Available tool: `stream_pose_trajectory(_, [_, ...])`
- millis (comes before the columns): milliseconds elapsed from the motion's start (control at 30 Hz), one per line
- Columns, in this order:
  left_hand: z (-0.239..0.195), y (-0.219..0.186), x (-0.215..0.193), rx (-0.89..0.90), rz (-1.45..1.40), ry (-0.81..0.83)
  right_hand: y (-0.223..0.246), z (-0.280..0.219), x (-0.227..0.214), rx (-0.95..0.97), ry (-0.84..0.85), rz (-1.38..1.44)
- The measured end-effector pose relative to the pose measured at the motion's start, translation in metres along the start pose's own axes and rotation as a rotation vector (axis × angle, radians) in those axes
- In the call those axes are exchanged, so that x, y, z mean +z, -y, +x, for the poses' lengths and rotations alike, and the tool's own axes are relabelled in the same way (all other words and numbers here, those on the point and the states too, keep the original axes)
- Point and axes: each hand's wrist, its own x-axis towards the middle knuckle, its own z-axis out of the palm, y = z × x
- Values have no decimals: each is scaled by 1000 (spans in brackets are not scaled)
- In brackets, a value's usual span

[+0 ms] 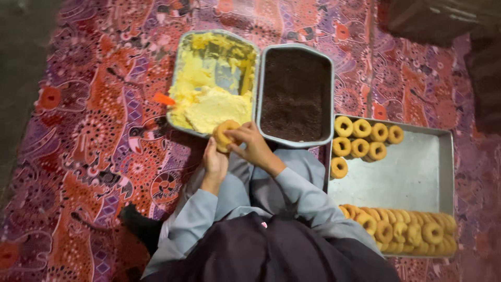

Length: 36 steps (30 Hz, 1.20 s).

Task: The person sits on a patterned floor mat and repeatedly picks up plain donuts from a metal tray. They dip each donut into a yellow paste, then roll it in a dark granular topping before placing it on a second tray. The process continues with multiple donuts throughout the clip.

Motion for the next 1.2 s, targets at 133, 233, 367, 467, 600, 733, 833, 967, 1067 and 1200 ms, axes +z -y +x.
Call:
stream_pose_trajectory(133, [24, 39, 33, -118, 81, 103, -84, -33, -40, 257, -344, -409])
stream_pose_trajectory(233, [54, 80, 67, -70, 542, 213, -149, -69, -85, 645, 57, -642])
stream_pose_trajectory(367, [91, 128, 117, 494, 1499, 371, -193, -99, -112, 641, -299, -158])
stream_pose_trajectory(467, [115, 134, 128, 874, 1921, 787, -194, -116, -125, 1063, -694, 477])
stream_pose_trajectory(600, [131, 153, 120, 470, 1895, 521, -176, -113, -137, 1009, -813, 1177])
stream_pose_trajectory(733, [133, 179, 92, -45, 767, 170, -141, -102, -127, 672, -723, 556])
stream_pose_trajectory(833, [128, 186, 77, -321, 210, 100, -112, -87, -118, 329, -463, -307])
stream_pose_trajectory(967, [121, 183, 85, -359, 229, 52, -96, -70, -115, 456, -630, 31])
stream_pose_trajectory(1067, [115, 176, 105, -448, 255, 62, -110, -72, -119, 714, -749, 523])
stream_pose_trajectory(1200, [106, 160, 129, -574, 614, 184, -141, -131, -133, 1002, -911, 1189])
